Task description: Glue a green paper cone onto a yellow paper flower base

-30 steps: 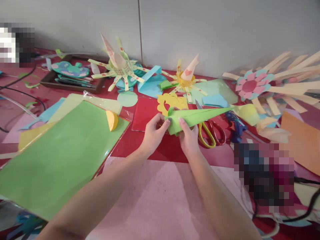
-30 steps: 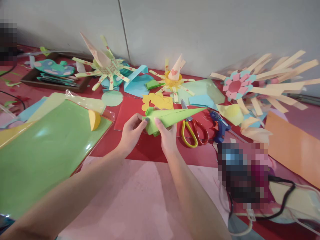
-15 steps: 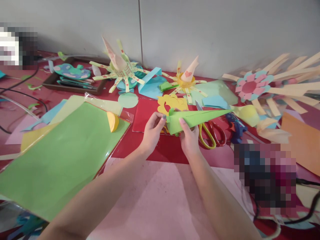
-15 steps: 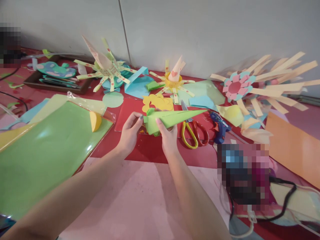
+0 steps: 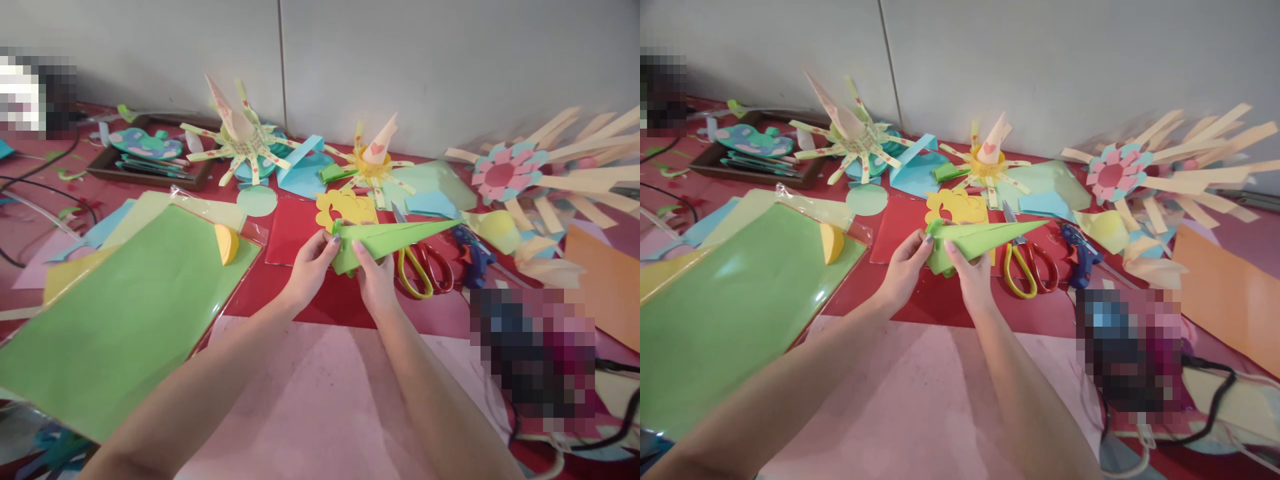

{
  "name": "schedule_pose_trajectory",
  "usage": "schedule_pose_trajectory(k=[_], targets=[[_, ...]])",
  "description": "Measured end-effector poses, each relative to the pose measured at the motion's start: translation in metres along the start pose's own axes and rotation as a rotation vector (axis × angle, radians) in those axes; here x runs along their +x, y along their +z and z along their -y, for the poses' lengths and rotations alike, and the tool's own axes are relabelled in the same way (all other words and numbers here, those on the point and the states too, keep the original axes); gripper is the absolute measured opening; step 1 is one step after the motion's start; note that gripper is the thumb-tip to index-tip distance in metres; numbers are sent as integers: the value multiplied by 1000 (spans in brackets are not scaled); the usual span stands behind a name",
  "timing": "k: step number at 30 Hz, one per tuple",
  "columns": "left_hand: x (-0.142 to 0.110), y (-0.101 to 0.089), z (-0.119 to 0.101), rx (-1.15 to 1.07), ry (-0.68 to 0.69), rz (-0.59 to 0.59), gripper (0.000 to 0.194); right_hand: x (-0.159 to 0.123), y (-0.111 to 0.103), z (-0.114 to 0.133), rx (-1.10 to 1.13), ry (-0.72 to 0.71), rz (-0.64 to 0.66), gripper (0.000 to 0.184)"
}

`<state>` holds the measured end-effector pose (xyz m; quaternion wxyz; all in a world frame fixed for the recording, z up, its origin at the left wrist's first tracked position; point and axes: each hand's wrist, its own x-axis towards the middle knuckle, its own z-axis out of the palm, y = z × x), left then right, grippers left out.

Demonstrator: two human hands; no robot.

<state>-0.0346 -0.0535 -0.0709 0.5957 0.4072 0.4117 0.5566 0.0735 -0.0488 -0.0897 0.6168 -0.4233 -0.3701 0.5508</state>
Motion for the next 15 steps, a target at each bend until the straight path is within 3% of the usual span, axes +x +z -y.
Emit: schedule_pose_trajectory(k=[5,15], targets=[[1,-2,2,53,34,-47,43,-1,0,-2,11,-12,46,47],[0,-2,3,81,64,-114,45,-1,1,-5,-38,4,-2,47]])
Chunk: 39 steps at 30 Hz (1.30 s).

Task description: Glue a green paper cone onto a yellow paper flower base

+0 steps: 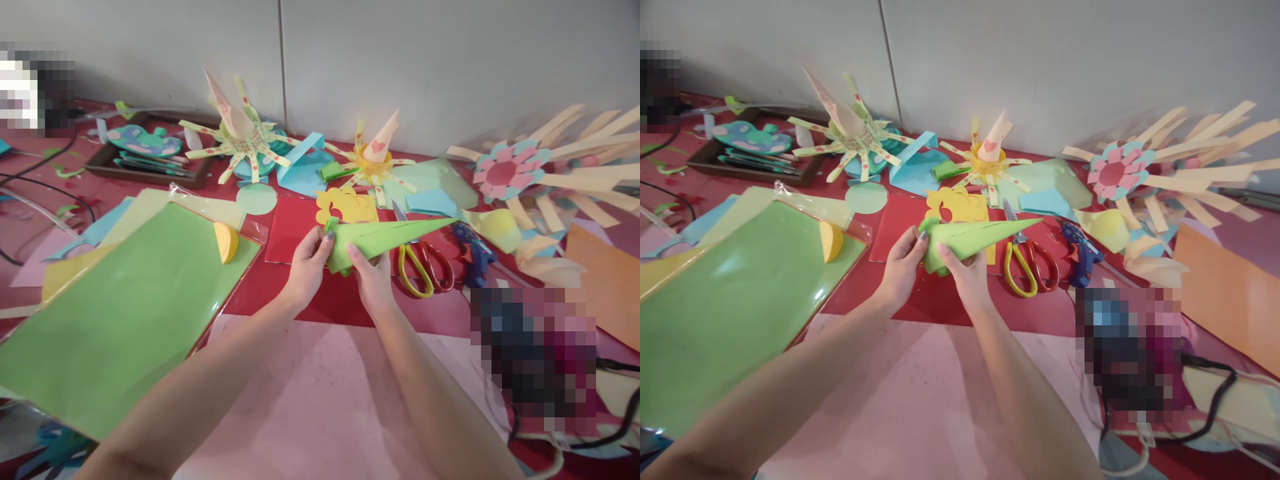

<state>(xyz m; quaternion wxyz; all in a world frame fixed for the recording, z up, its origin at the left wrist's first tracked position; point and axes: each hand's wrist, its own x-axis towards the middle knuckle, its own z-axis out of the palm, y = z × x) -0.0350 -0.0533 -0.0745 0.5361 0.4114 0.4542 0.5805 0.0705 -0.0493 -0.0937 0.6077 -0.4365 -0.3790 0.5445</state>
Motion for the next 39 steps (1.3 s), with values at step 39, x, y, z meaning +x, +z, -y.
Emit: schedule_pose_trajectory(k=[39], targets=[[2,-1,1,-196,-136,8,29,3,-3,5,33,-55,-77,42]])
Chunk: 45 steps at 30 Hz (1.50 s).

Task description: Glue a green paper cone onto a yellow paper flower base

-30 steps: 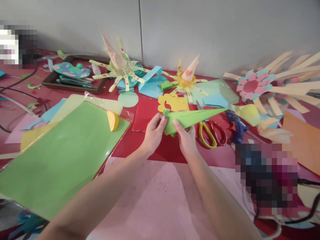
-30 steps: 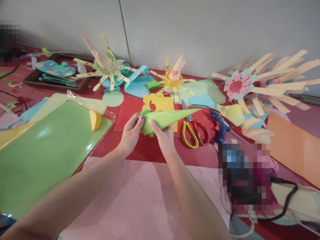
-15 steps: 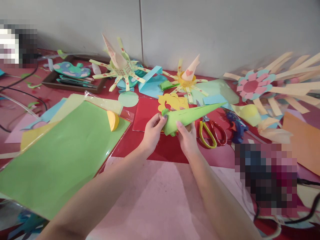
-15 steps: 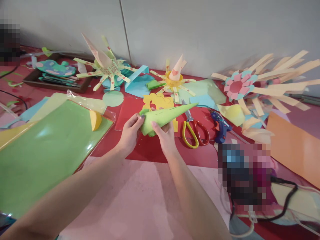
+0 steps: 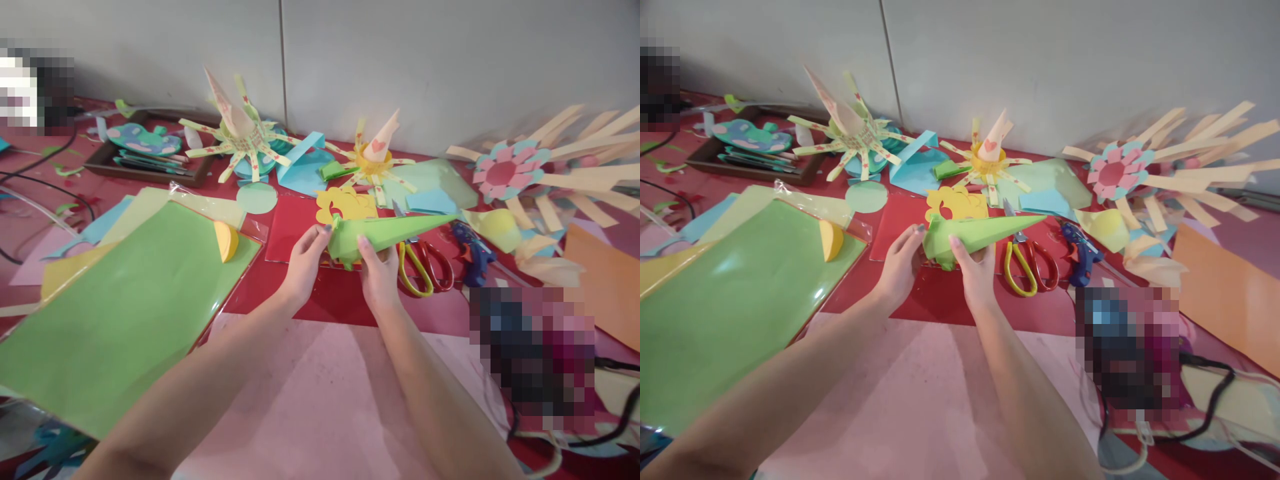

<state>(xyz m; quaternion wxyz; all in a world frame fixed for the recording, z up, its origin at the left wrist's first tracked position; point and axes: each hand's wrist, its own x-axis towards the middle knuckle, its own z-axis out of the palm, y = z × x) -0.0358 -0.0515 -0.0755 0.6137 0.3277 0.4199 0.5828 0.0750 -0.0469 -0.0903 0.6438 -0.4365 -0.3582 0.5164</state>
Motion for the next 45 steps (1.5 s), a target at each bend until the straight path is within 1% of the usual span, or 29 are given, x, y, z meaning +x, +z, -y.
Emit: schedule_pose_trajectory(k=[2,6,8,12,18,22,24,27,32,37,40,45], targets=[[-1,1,0,110,51,10,32,0,1,1,8,-5,-13,41],[-2,2,0,269,139,-41,33,0,2,2,-11,-20,-37,42],[-1,2,0,282,158,-60,31,0,2,1,-53,-32,-60,43],[0,2,1,242,157,-58,26,0,2,1,-99,-51,-104,43],[0,0,2,323,193,-94,21,1,1,1,-71,-65,-88,43],[0,0,2,307,232,-75,21,2,0,-1,-98,-65,-88,45],[0,0,2,241,230,-43,23,2,0,-2,-97,-71,-73,47],[-1,0,1,138,182,4,26,1,-1,-2,-64,-69,-60,49],[-2,2,-1,68,114,20,25,1,0,-2,-57,-54,-69,53],[-2,3,-3,52,62,74,32,0,0,-3,-38,-30,-54,49],[-3,3,-5,63,61,96,36,-1,2,-2,2,-33,-29,47],[-3,3,-5,73,72,68,36,-2,3,0,0,-37,11,45]])
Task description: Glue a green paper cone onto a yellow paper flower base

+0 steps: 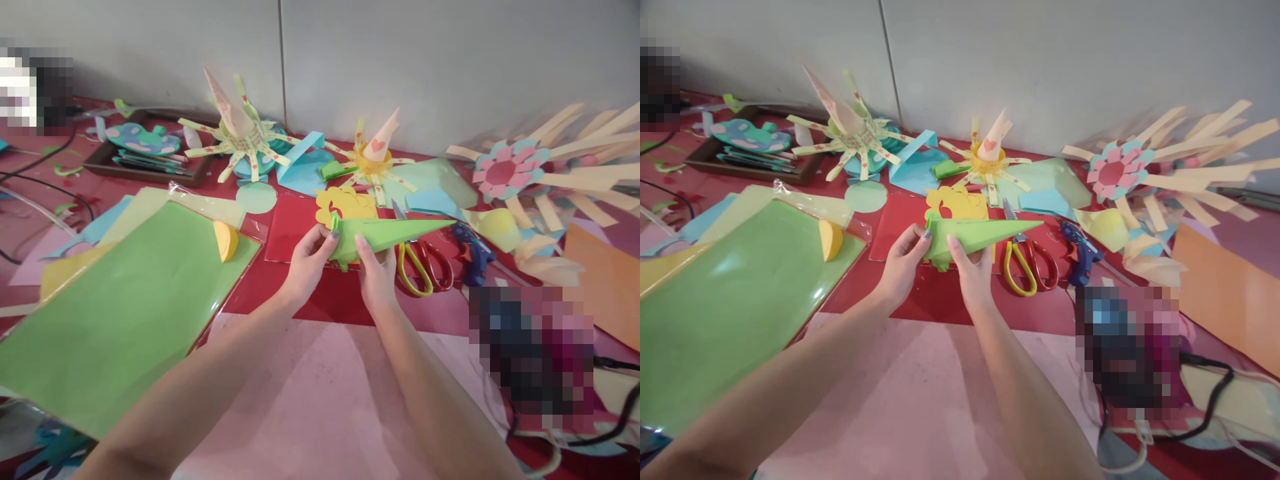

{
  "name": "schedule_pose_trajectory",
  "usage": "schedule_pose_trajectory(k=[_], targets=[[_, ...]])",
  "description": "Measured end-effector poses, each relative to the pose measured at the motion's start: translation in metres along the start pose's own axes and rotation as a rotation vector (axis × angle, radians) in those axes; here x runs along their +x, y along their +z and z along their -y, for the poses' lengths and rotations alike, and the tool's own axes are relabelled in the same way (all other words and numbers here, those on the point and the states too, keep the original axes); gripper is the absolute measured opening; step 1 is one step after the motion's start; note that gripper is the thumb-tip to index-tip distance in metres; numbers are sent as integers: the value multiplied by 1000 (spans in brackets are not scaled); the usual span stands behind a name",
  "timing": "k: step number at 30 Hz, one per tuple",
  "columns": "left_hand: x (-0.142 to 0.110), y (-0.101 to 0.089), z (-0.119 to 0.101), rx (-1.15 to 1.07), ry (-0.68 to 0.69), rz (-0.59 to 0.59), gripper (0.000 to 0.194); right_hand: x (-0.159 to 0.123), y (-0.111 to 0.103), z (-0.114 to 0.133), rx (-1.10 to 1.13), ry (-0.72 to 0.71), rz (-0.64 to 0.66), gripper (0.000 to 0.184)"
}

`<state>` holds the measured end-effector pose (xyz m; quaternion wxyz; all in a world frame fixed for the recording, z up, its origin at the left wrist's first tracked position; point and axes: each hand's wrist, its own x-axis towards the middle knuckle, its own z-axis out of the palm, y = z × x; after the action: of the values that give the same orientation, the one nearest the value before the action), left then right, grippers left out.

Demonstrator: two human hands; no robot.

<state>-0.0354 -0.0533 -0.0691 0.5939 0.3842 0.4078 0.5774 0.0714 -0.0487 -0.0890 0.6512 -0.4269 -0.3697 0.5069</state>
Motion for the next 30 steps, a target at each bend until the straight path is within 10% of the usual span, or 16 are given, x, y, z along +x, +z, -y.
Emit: schedule_pose_trajectory(k=[30], targets=[[2,-3,5,19,3,-34,38,0,-1,-4,-57,39,43,53]])
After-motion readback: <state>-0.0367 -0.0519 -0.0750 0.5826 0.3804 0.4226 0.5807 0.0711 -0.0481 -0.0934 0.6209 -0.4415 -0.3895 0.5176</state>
